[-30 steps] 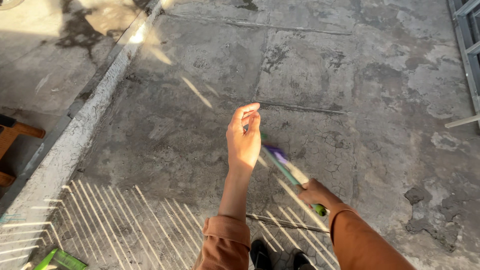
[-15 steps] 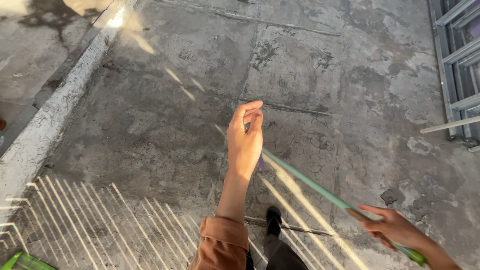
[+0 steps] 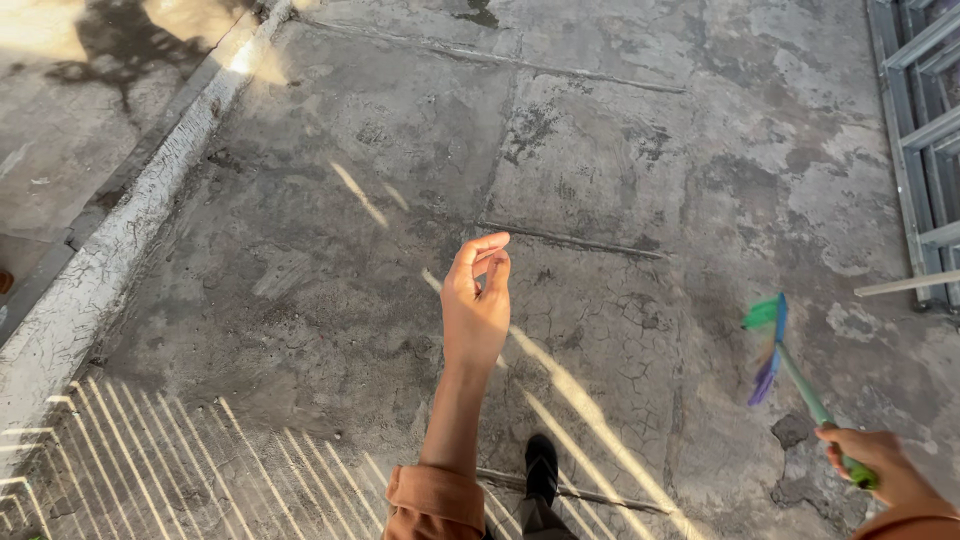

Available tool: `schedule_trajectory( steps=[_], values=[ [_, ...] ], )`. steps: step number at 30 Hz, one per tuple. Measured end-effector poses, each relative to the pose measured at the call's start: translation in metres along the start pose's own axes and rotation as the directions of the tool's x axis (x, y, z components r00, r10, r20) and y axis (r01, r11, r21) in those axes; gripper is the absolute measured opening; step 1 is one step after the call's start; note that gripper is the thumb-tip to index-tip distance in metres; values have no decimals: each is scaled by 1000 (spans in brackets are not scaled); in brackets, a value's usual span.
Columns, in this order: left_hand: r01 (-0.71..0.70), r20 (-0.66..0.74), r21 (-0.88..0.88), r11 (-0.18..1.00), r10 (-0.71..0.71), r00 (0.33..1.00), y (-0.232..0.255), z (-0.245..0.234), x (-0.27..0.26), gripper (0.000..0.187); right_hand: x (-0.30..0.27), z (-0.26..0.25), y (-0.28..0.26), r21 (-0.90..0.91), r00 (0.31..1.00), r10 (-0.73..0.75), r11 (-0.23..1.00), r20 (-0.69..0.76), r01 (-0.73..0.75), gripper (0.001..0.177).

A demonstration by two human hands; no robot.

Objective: The person sweeps a concrete floor using a small brush with green bristles, gathering debris and moving it toward a green dustpan on the side.

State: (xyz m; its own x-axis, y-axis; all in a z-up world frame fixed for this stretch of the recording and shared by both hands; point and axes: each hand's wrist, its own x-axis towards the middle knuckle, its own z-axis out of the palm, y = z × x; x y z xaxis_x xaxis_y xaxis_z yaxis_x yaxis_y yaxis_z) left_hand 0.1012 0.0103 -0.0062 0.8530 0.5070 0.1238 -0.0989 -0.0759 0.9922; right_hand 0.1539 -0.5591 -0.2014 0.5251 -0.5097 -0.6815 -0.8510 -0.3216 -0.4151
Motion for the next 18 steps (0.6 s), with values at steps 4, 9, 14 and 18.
schedule_trajectory(
  steps=[4,9,14,18],
  values=[
    [-35,-11,16,999,35,999,-4,11,12,23,4,60,-5,93,998,-14,996,62,8,25],
    [0,-9,56,998,0,1000,-4,23,20,26,-48,174,-26,-119,958,-152,976,242,185,22],
    [90,-32,109,990,-87,996,7,26,23,29,-125,266,-61,-283,810,-212,864,546,417,31],
    [120,-73,142,983,-110,991,16,25,24,30,-174,291,-91,-258,671,-155,843,725,473,38]
  ],
)
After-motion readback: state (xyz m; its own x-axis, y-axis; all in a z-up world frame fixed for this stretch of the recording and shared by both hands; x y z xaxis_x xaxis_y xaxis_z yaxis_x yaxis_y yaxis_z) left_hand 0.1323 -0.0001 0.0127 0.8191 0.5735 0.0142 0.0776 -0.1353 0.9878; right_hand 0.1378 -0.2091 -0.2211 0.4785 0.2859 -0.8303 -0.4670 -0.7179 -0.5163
